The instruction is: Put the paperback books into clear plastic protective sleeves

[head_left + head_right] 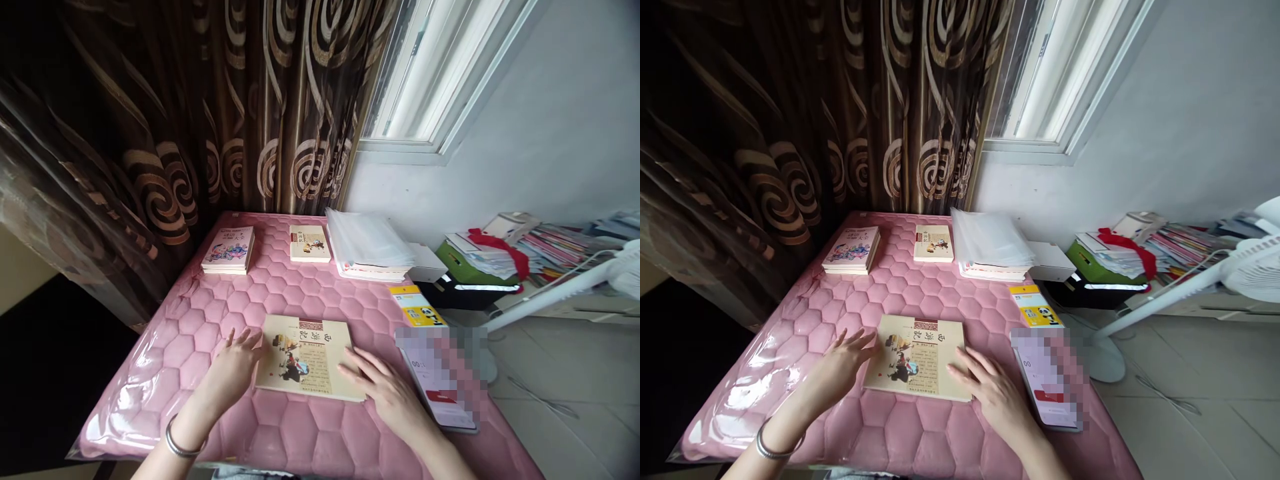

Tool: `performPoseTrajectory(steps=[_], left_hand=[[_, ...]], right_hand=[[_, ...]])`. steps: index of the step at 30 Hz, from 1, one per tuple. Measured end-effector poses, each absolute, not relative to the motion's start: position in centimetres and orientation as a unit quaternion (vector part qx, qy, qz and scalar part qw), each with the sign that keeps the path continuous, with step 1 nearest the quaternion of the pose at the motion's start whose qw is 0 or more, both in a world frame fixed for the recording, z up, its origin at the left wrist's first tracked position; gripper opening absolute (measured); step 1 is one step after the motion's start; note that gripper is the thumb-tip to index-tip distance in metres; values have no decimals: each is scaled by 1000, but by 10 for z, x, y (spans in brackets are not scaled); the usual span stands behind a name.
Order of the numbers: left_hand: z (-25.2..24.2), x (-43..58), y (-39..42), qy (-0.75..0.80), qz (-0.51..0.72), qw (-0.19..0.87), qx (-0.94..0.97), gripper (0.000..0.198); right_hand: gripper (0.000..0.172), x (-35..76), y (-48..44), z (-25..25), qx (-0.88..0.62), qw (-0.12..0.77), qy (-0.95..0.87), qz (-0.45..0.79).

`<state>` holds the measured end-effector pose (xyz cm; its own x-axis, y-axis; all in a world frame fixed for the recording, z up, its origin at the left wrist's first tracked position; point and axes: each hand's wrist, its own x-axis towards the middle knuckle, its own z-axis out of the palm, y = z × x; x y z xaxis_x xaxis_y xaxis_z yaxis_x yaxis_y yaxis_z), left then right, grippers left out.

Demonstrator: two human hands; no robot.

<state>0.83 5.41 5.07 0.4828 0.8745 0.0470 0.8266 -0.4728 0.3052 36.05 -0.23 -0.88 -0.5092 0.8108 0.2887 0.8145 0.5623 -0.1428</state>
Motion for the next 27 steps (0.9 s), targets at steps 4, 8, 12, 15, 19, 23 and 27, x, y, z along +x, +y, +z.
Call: performPoseTrajectory(steps=[4,8,12,15,19,23,27], left_hand=[[41,46,31,456,152,69,874,58],[17,76,14,347,116,45,929,67],[-2,75,10,345,98,-16,933,73],[0,66,11,352,108,-25,930,67],[26,57,34,364,106,63,923,45],[51,63,89,471,98,125,868,27],[63,77,142,486,-15,203,850,38]], right_hand=[[83,355,-10,-10,-480,122,-868,-23],[82,349,-16,-13,-506,110,-855,-34],[85,346,-21,-15,-522,107,-846,-29],[87,344,-26,-15,-548,107,-829,-1],[73,341,-35,-12,-583,181,-788,86],[35,330,-41,-11,-620,326,-689,187],[20,314,-37,-15,-643,417,-600,230]])
